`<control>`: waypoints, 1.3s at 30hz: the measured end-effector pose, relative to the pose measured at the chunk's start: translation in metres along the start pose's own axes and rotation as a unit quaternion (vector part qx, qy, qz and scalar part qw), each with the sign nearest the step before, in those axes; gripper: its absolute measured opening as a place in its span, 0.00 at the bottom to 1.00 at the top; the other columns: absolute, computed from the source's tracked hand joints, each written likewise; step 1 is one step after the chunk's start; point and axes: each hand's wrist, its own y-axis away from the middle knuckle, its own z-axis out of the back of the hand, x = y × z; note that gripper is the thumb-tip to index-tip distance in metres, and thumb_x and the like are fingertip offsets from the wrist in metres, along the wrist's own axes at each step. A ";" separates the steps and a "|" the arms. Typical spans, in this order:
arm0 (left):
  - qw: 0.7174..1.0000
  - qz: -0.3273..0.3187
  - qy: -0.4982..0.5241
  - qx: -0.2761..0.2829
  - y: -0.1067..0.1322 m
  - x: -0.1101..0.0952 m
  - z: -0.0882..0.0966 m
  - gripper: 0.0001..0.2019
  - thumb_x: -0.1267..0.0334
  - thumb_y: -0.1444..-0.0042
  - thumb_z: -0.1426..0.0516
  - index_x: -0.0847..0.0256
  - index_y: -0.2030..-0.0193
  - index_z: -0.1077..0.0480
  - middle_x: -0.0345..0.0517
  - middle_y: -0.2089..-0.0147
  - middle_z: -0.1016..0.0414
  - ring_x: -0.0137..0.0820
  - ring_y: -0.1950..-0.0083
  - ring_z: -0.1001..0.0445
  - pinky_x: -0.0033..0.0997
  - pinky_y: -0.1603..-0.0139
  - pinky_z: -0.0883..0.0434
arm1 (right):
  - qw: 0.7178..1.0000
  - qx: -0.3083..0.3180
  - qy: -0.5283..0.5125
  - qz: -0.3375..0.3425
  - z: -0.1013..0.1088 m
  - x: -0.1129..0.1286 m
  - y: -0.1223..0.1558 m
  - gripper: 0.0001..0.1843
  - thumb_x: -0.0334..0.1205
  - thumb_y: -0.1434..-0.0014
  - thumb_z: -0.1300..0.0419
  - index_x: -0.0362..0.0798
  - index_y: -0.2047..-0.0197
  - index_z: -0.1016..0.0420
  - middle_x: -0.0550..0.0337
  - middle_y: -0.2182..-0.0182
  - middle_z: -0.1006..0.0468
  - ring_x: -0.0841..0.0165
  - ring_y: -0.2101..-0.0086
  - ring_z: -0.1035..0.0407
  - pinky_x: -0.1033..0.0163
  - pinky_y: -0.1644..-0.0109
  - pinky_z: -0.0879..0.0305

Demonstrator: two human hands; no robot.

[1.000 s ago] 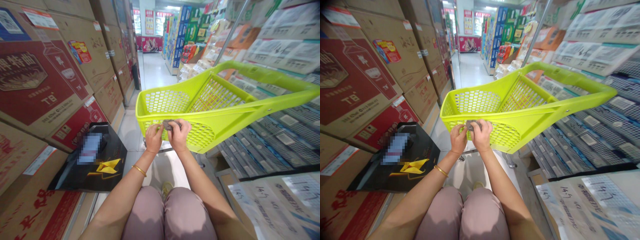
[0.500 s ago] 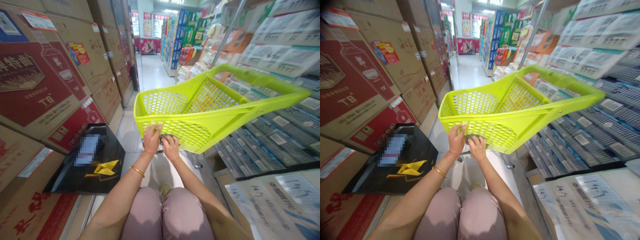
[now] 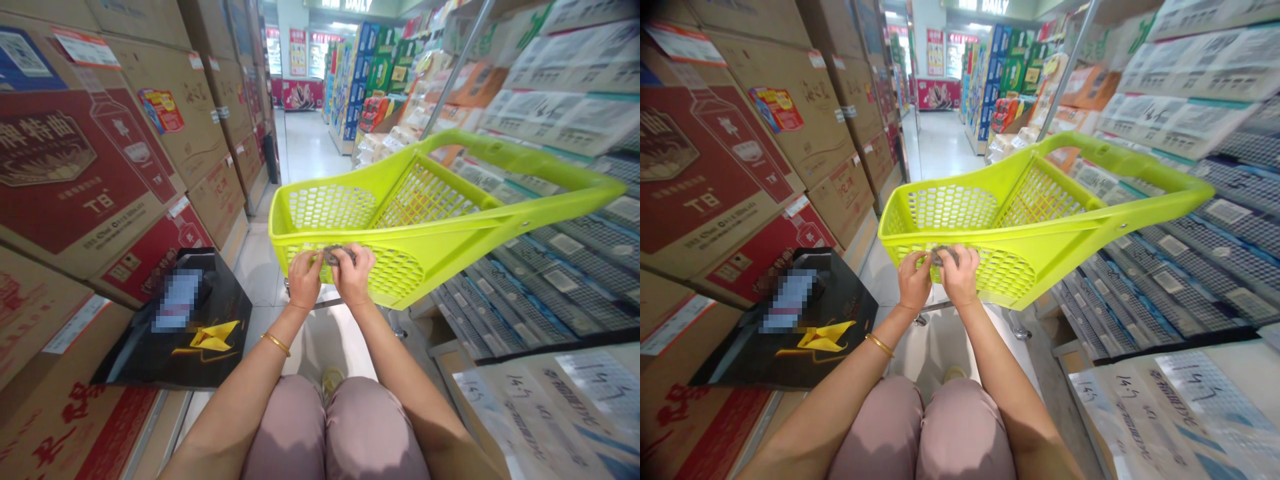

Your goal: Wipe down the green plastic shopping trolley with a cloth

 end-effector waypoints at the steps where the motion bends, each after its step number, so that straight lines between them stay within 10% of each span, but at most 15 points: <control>1: 1.000 0.000 0.004 -0.001 0.000 0.000 0.000 0.14 0.70 0.37 0.53 0.57 0.54 0.28 0.49 0.58 0.25 0.33 0.54 0.28 0.35 0.54 0.31 | 1.000 -0.020 0.002 0.006 0.001 0.000 -0.007 0.09 0.38 0.41 0.46 0.52 0.59 0.26 0.54 0.57 0.34 0.63 0.55 0.42 0.55 0.47 0.43; 5: 1.000 -0.003 0.006 -0.004 -0.001 0.000 0.001 0.13 0.70 0.37 0.52 0.58 0.55 0.27 0.48 0.59 0.25 0.33 0.55 0.28 0.35 0.54 0.32 | 0.998 -0.060 0.025 0.014 0.001 0.001 -0.016 0.08 0.39 0.40 0.45 0.53 0.58 0.26 0.54 0.56 0.34 0.64 0.54 0.42 0.55 0.46 0.43; 20: 0.999 0.008 0.020 0.024 0.001 0.007 0.004 0.14 0.68 0.36 0.53 0.57 0.51 0.28 0.48 0.58 0.25 0.33 0.53 0.28 0.36 0.51 0.32 | 0.993 0.118 -0.014 -0.011 -0.001 0.004 0.042 0.11 0.34 0.45 0.45 0.51 0.59 0.26 0.53 0.57 0.30 0.62 0.54 0.42 0.54 0.47 0.41; 28: 1.000 0.018 -0.002 -0.015 0.001 -0.001 0.013 0.16 0.72 0.41 0.52 0.59 0.49 0.30 0.53 0.54 0.27 0.36 0.48 0.31 0.41 0.45 0.34 | 0.995 -0.028 -0.053 -0.076 0.021 0.004 0.015 0.10 0.33 0.47 0.46 0.50 0.61 0.28 0.54 0.59 0.33 0.63 0.57 0.37 0.54 0.50 0.39; 34: 0.998 -0.034 0.015 0.056 -0.015 -0.027 0.006 0.12 0.69 0.40 0.51 0.61 0.52 0.30 0.56 0.53 0.26 0.38 0.47 0.30 0.43 0.43 0.35 | 0.994 -0.061 -0.038 -0.082 0.025 0.003 0.010 0.09 0.33 0.47 0.45 0.50 0.61 0.28 0.55 0.60 0.32 0.64 0.58 0.36 0.54 0.51 0.39; 39: 0.997 -0.048 -0.060 -0.002 -0.016 -0.034 -0.001 0.12 0.69 0.40 0.51 0.65 0.53 0.30 0.56 0.55 0.24 0.37 0.50 0.28 0.41 0.43 0.34 | 0.994 -0.079 -0.042 -0.068 0.029 0.000 0.006 0.10 0.33 0.47 0.44 0.50 0.60 0.29 0.55 0.59 0.32 0.65 0.57 0.36 0.55 0.50 0.39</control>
